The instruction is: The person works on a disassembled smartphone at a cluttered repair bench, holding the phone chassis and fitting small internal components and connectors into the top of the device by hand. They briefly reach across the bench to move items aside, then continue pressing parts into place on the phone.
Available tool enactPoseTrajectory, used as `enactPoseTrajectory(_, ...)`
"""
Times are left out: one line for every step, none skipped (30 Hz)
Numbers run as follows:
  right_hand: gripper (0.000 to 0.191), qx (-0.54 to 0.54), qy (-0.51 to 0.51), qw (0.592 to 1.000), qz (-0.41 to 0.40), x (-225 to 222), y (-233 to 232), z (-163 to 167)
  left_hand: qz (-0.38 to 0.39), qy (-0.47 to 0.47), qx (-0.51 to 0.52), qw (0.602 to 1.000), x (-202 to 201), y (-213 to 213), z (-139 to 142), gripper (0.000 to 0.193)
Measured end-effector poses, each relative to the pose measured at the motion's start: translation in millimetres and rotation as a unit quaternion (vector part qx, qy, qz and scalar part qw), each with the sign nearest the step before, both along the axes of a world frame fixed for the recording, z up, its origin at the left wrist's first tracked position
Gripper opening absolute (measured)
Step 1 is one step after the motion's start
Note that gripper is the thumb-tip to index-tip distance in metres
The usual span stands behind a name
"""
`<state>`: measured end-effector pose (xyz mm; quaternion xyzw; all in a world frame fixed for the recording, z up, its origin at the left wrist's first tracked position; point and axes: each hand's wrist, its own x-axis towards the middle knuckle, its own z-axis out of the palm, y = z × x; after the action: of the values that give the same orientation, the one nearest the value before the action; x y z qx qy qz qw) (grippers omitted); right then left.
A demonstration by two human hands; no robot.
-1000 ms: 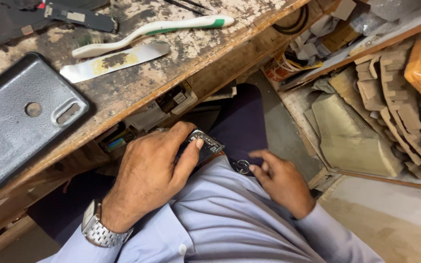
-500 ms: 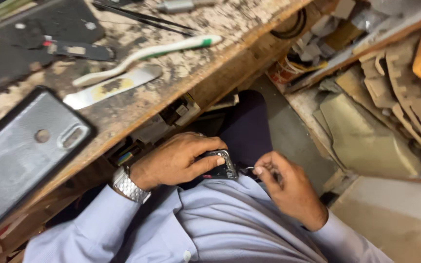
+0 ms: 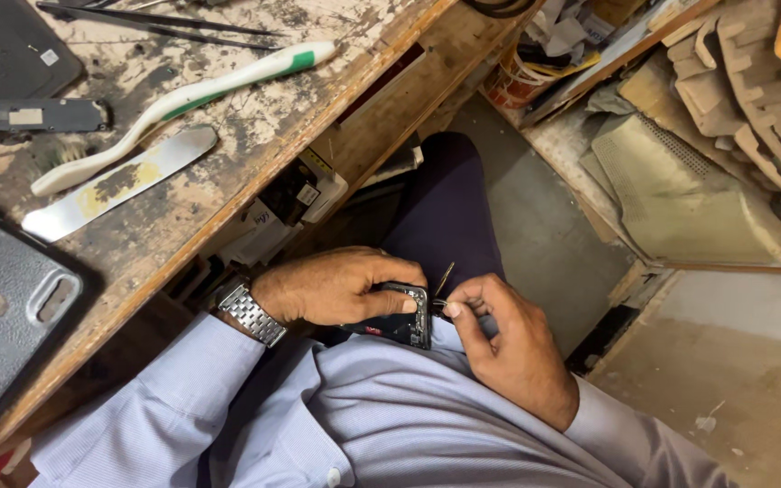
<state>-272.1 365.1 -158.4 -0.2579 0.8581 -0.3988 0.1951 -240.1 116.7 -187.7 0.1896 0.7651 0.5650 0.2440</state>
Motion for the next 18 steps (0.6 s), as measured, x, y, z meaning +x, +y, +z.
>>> enactPoseTrajectory(0.009,0.016,-0.041,0.999,-0.027,-1.0,0.0,-0.9,-0.003,-0.007,0.006,1.0,-1.7,1.1,-0.3,0.02)
enactPoseTrajectory(0.009,0.018,-0.047,0.998,-0.032,-2.2,-0.4,-1.7,-0.006,-0.013,0.012,1.0,-3.7,2.3,-0.9,0.02)
enactPoseTrajectory(0.009,0.019,-0.052,0.998,-0.036,-3.3,-1.1,-2.4,-0.009,-0.019,0.017,1.0,-5.1,3.2,-1.3,0.02)
enactPoseTrajectory(0.009,0.021,-0.058,0.997,-0.041,-3.6,-1.8,-2.8,-0.007,-0.015,0.013,1.0,-5.8,3.6,-1.7,0.02)
enactPoseTrajectory(0.009,0.026,-0.054,0.997,-0.04,-3.6,-2.2,-2.5,-0.005,-0.011,0.008,1.0,-6.3,4.1,-1.7,0.02)
enactPoseTrajectory(0.01,0.031,-0.049,0.997,-0.041,-3.6,-2.8,-2.3,-0.004,-0.007,0.003,1.0,-7.1,4.3,-1.7,0.02)
enactPoseTrajectory(0.011,0.036,-0.043,0.998,-0.041,-3.9,-3.4,-1.8,-0.004,-0.006,0.004,1.0,-7.6,4.3,-1.5,0.02)
enactPoseTrajectory(0.011,0.036,-0.043,0.998,-0.04,-3.8,-4.0,-1.3,-0.004,-0.005,0.004,1.0,-7.2,4.4,-1.3,0.02)
enactPoseTrajectory(0.011,0.036,-0.042,0.998,-0.039,-3.7,-4.5,-0.6,-0.005,-0.003,0.005,1.0,-7.1,4.8,-1.0,0.02)
enactPoseTrajectory(0.01,0.035,-0.041,0.998,-0.037,-4.0,-5.3,0.0,-0.006,0.003,0.006,1.0,-7.9,5.2,-1.0,0.019)
enactPoseTrajectory(0.01,0.038,-0.036,0.998,-0.036,-3.9,-6.1,0.7,-0.006,0.008,0.005,1.0,-7.9,5.7,-0.8,0.019)
enactPoseTrajectory(0.01,0.042,-0.033,0.998,-0.035,-3.3,-6.4,1.7,-0.006,0.012,0.005,1.0,-6.6,6.0,-0.3,0.019)
enactPoseTrajectory(0.01,0.046,-0.028,0.998,-0.034,-2.9,-6.5,2.8,-0.006,0.016,0.0,1.0,-5.8,6.1,-0.1,0.019)
enactPoseTrajectory(0.01,0.05,-0.031,0.998,-0.034,-3.3,-7.0,3.5,-0.006,0.02,-0.005,1.0,-5.7,5.8,0.0,0.019)
enactPoseTrajectory(0.01,0.054,-0.034,0.997,-0.034,-3.9,-7.6,4.2,-0.006,0.024,-0.011,1.0,-5.4,5.3,0.3,0.019)
enactPoseTrajectory(0.01,0.058,-0.037,0.997,-0.034,-4.3,-7.8,4.6,-0.006,0.023,-0.007,1.0,-4.8,5.5,0.4,0.019)
enactPoseTrajectory(0.01,0.058,-0.029,0.997,-0.031,-3.9,-7.7,5.6,-0.007,0.022,-0.002,1.0,-3.9,5.8,0.7,0.018)
enactPoseTrajectory(0.009,0.057,-0.021,0.998,-0.027,-3.9,-7.9,5.9,-0.007,0.022,0.002,1.0,-3.8,5.2,0.9,0.018)
